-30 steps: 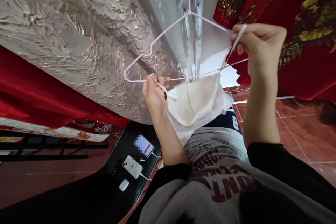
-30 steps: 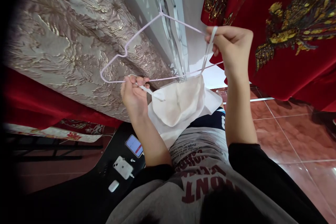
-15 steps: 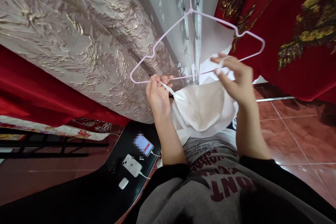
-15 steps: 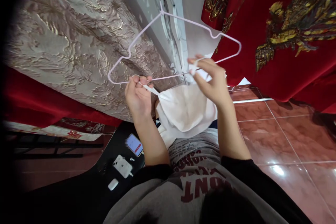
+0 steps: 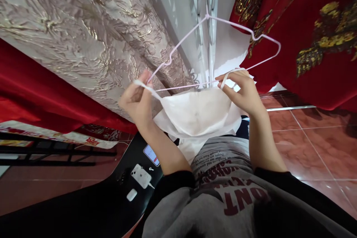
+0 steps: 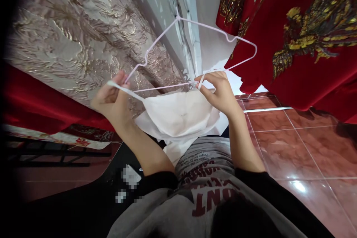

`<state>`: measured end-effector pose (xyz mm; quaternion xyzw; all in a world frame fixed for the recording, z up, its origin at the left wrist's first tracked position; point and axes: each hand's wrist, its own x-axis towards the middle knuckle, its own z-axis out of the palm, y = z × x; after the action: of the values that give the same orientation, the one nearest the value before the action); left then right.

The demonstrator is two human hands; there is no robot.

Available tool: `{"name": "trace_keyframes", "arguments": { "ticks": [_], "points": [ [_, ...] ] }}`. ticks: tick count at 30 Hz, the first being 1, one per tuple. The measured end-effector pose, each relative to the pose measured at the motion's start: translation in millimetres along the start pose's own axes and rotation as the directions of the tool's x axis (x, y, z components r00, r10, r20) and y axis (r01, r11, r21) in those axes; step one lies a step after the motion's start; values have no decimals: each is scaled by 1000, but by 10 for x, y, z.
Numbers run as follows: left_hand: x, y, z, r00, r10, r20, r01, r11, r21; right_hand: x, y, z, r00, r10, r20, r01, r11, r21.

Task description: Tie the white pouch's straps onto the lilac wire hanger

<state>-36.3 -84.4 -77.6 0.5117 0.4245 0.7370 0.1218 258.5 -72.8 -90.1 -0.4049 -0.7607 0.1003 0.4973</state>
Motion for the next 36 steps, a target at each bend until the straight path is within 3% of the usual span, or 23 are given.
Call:
{"name": "trace_keyframes", "arguments": {
  "ticks": [3, 7, 11, 15, 18, 20, 22, 24, 26, 27, 29, 32, 36],
  "points": [
    [231, 132, 125, 951, -91, 294, 76, 995, 64, -8, -35, 63, 1000, 12, -10, -12, 1000, -9],
    [553, 179, 305, 916, -147, 372, 72, 976, 207, -47, -52, 96, 1000, 9, -20, -9, 1000, -7],
    [588, -13, 300, 917, -254, 307, 209, 963, 172, -64, -36, 91, 1000, 3, 4, -3, 1000, -10],
    [157, -344, 367, 910, -401, 104, 414, 882, -224, -67, -58, 146, 1000, 6, 7, -6, 1000, -18],
    [-211, -479, 556, 912, -410, 33, 379, 805, -456, -82, -62, 188, 1000, -1, -30, 2, 1000, 27],
    [-326, -495, 652, 925, -379, 18, 339, 805, -487, -101, -13, 162, 984, 35, -177, -16, 994, 107],
    [-325, -485, 674, 933, -360, 8, 323, 826, -463, -116, 92, 62, 899, 132, -418, -45, 976, 211],
    [-267, -472, 633, 934, -358, 1, 322, 840, -437, -109, 246, -106, 747, 227, -624, -67, 961, 269],
    [-221, -463, 577, 935, -354, 4, 322, 845, -428, -64, 416, -304, 643, 256, -722, -92, 961, 259],
    [-214, -459, 556, 936, -352, 10, 322, 843, -430, -24, 494, -397, 633, 255, -731, -106, 964, 245],
    [-227, -449, 541, 936, -352, 28, 327, 834, -444, 92, 609, -539, 674, 246, -696, -120, 967, 226],
    [-270, -426, 560, 935, -353, 43, 329, 815, -477, 324, 641, -618, 777, 230, -586, -125, 969, 215],
    [-285, -407, 576, 935, -353, 27, 323, 822, -469, 558, 445, -595, 941, 165, -296, -146, 986, 85]
  ]
}}
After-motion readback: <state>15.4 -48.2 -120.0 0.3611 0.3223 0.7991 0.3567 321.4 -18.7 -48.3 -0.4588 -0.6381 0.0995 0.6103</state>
